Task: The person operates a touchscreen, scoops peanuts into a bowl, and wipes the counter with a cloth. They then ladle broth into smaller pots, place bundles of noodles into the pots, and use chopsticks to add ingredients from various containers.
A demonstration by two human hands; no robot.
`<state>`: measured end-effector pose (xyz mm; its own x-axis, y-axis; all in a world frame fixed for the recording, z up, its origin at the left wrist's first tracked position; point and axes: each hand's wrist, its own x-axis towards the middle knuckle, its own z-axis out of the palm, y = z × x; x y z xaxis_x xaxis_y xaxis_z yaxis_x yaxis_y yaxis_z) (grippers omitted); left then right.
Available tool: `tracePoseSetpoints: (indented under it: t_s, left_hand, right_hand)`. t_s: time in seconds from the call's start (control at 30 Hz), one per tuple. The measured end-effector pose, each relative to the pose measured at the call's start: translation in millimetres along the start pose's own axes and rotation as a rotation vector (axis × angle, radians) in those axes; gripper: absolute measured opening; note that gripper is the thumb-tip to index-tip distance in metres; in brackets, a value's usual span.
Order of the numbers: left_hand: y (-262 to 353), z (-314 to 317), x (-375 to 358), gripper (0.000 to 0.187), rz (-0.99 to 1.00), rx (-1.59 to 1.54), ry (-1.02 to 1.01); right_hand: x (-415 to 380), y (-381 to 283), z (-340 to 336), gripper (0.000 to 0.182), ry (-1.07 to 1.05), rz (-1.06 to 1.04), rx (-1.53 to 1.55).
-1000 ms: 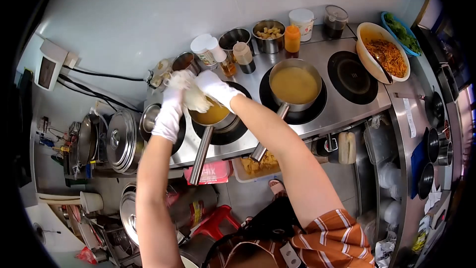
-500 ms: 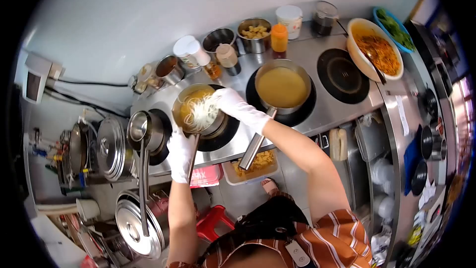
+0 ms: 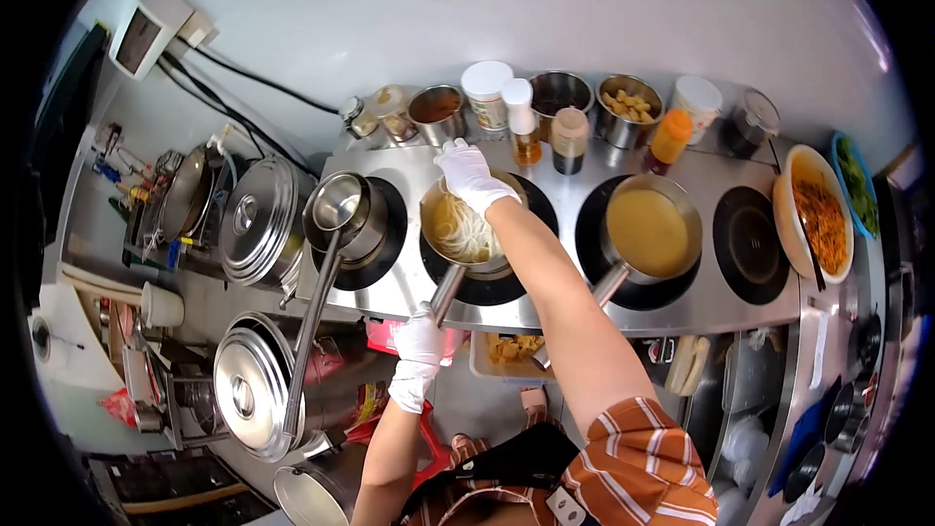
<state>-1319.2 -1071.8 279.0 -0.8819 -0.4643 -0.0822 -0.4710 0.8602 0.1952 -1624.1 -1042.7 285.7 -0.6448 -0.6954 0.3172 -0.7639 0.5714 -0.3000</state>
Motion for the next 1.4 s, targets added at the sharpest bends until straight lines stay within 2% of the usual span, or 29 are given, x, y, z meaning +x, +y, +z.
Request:
tracePoseSetpoints:
  t_s: [0.07, 0.2, 0.3, 0.37, 0.4, 0.47, 0.5, 0.53, 0.63, 0.67, 0.73, 0.77, 0.8, 0.9, 0.93, 1.0, 1.07, 1.13, 1.17, 1.2, 1.23, 1.27, 1.3, 1.33, 1.37, 1.4]
  left_hand:
    - [-5.1, 14.5, 1.6, 0.026, -0.015, 0.034, 0.024]
    - [-5.9, 19.9, 0.5, 0.032, -0.013, 0.085, 0.072]
    - [-6.3, 16.2, 3.3, 0.032, -0.008, 0.119, 0.034]
    - [-7.1, 18.3, 2.2, 0.027, 0.017, 0.166, 0.074]
    - [-8.8, 21.0, 2.3, 0.027, 0.023, 0.157, 0.067]
    - [-9.4, 21.4, 1.5, 0.023, 0.052, 0.125, 0.122]
    - [-8.0, 19.5, 0.4, 0.017, 0.059, 0.140, 0.127]
    - [-6.8, 19.3, -0.8, 0.017, 0.069, 0.130, 0.120]
    - [-3.4, 15.0, -5.8, 0.012, 0.065, 0.083, 0.134]
    - [-4.6, 16.3, -11.0, 0.012, 0.061, 0.072, 0.136]
    - [-6.6, 24.0, -12.8, 0.019, 0.098, 0.051, 0.208]
    - [-6.7, 22.0, -13.4, 0.039, 0.086, 0.085, 0.121]
    - [-7.4, 19.6, -14.7, 0.039, 0.071, 0.081, 0.125]
    - [-1.2, -17.1, -36.2, 0.078, 0.084, 0.141, 0.043]
    - [-1.7, -34.1, -54.0, 0.073, 0.137, 0.070, 0.212]
    - [-14.7, -47.6, -97.6, 0.065, 0.283, -0.093, 0.395]
    - [-44.5, -37.6, -155.7, 0.057, 0.476, -0.158, 0.346]
    - [-87.2, -25.0, -221.9, 0.040, 0.502, -0.429, 0.363]
    - [-108.5, -32.0, -251.7, 0.040, 0.371, -0.395, 0.384]
    - [-132.6, -40.0, -286.2, 0.030, 0.256, -0.433, 0.221]
    - [-153.3, -48.2, -323.5, 0.021, 0.144, -0.500, 0.062]
    - [-181.0, -53.1, -355.6, 0.008, 0.032, -0.474, 0.235]
    - [-207.1, -73.7, -383.3, 0.005, -0.199, -0.261, 0.057]
    - [-240.5, -67.4, -415.0, 0.004, -0.335, -0.124, 0.092]
    - [-279.2, -63.2, -447.2, 0.003, -0.525, -0.204, 0.391]
    - [-314.7, -45.8, -467.4, 0.005, -0.700, -0.076, 0.747]
  right_hand:
    - [12.8, -3.7, 12.4, 0.023, -0.070, -0.082, -0.047]
    - [27.8, 1.0, 15.4, 0.020, -0.198, -0.280, -0.346]
    - [22.9, 8.5, 3.2, 0.015, -0.203, -0.266, -0.323]
    - [14.8, 8.5, -16.6, 0.012, -0.042, -0.249, -0.071]
    - [9.4, 5.9, -27.0, 0.012, -0.051, -0.242, -0.078]
    - [-7.6, 0.3, -50.6, 0.011, -0.010, -0.209, 0.094]
    - [-16.5, -5.4, -61.6, 0.013, -0.056, -0.113, 0.183]
    - [-25.6, -9.6, -70.4, 0.013, -0.062, -0.101, 0.174]
    - [-45.3, -23.2, -88.0, 0.020, -0.188, 0.188, 0.346]
    - [-53.3, -22.2, -83.8, 0.020, -0.192, 0.184, 0.336]
    - [-67.1, -14.0, -77.4, 0.024, -0.213, 0.265, 0.355]
    - [-73.3, -13.5, -79.3, 0.029, -0.168, 0.177, 0.235]
    - [-78.6, -15.2, -79.9, 0.028, -0.129, 0.206, 0.234]
    - [-91.8, -34.2, -101.0, 0.026, -0.047, 0.238, 0.279]
    - [-98.5, -39.1, -109.9, 0.026, -0.017, 0.206, 0.295]
    - [-121.5, -61.6, -130.0, 0.025, 0.036, 0.213, 0.418]
    - [-152.3, -94.3, -146.8, 0.022, 0.043, 0.256, 0.541]
    - [-189.6, -137.4, -156.2, 0.019, -0.010, 0.286, 0.627]
    - [-209.6, -171.7, -170.6, 0.018, -0.101, 0.353, 0.593]
    - [-237.6, -192.4, -165.8, 0.018, -0.136, 0.410, 0.738]
    - [-260.4, -211.5, -163.5, 0.018, -0.203, 0.265, 0.655]
    - [-292.6, -218.5, -147.2, 0.021, -0.340, 0.356, 0.840]
    - [-323.1, -235.4, -129.6, 0.023, -0.416, 0.311, 0.931]
    - [-353.7, -242.7, -112.9, 0.021, -0.605, 0.433, 0.913]
    - [-380.9, -268.9, -101.2, 0.018, -0.725, 0.541, 0.926]
    - [-405.2, -283.2, -75.6, 0.019, -0.843, 0.664, 0.926]
